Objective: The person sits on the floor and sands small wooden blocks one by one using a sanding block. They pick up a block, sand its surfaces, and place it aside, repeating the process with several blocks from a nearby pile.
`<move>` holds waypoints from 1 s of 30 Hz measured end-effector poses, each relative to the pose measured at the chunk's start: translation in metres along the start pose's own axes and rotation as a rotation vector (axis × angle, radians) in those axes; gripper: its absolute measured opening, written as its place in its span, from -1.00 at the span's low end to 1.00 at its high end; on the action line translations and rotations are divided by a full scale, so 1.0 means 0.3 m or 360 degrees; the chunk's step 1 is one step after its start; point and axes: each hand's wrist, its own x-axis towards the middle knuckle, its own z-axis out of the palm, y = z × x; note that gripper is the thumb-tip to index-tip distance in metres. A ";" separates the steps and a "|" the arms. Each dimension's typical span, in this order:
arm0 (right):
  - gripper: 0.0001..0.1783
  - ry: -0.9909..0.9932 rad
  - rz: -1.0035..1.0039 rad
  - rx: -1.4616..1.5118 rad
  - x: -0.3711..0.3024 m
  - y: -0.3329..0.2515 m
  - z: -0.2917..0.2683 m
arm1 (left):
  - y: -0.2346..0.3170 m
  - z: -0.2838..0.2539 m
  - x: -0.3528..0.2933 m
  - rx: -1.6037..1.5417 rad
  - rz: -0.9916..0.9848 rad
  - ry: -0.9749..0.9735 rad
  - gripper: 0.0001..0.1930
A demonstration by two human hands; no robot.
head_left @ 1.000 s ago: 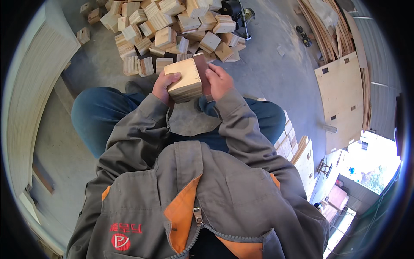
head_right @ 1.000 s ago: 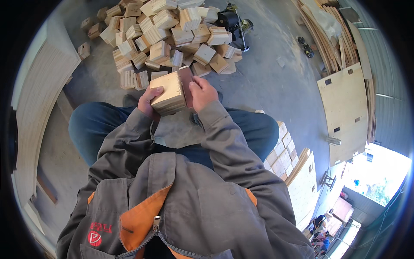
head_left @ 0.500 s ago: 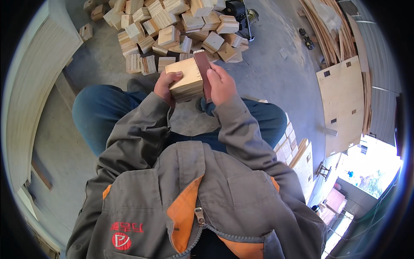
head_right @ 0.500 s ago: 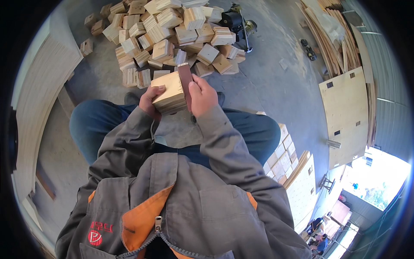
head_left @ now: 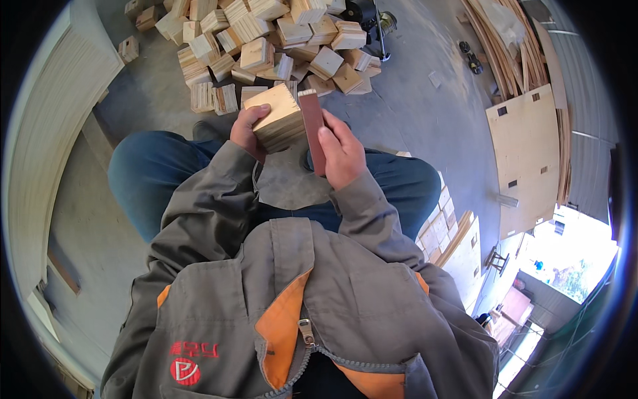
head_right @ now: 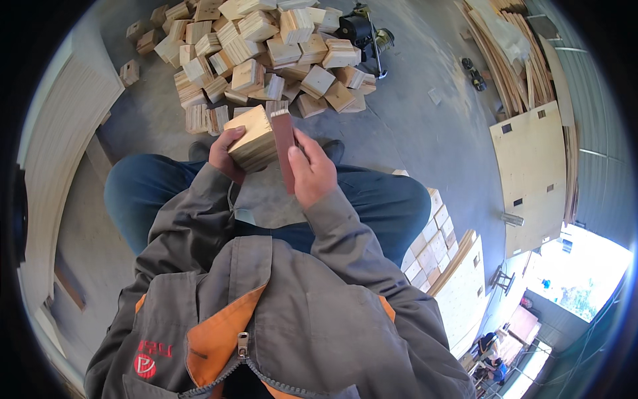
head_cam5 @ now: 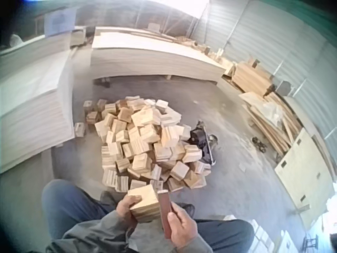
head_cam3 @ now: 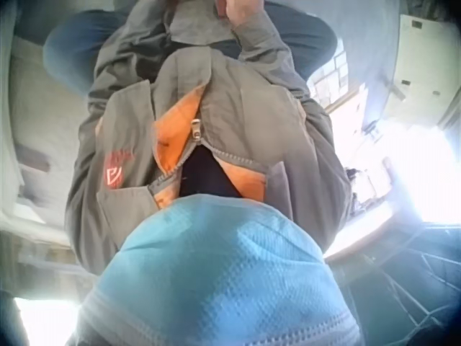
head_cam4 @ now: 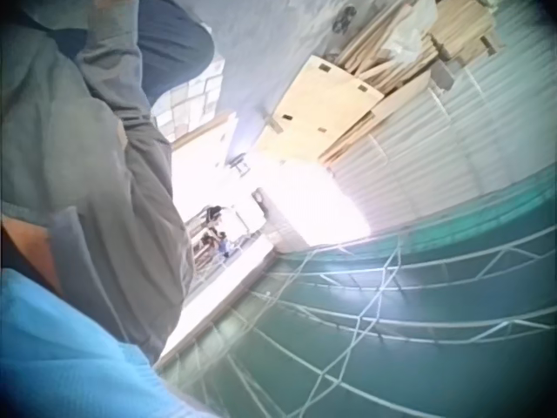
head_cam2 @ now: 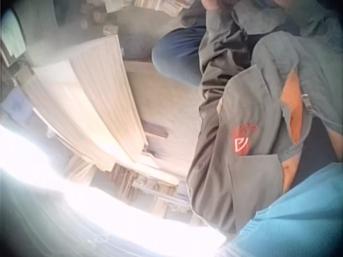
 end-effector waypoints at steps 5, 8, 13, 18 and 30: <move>-0.55 0.0061 0.0199 -0.0157 0.214 0.149 -0.035 | -0.014 0.068 -0.040 0.0202 0.0145 -0.0212 -0.31; -0.56 0.0065 0.0218 -0.0184 0.268 0.166 -0.036 | -0.008 0.052 -0.036 0.0078 0.0100 -0.0158 -0.33; -0.55 -0.0004 0.0300 0.0035 0.086 0.035 -0.095 | 0.035 0.023 -0.026 -0.0168 0.0123 0.0100 -0.34; -0.54 -0.0024 0.0232 0.0021 -0.023 0.064 -0.028 | 0.017 -0.005 0.003 -0.0122 0.0218 -0.0016 -0.34; -0.52 0.0263 0.0242 -0.0365 0.272 0.172 -0.084 | 0.026 0.026 -0.033 0.0065 0.0166 -0.0452 -0.27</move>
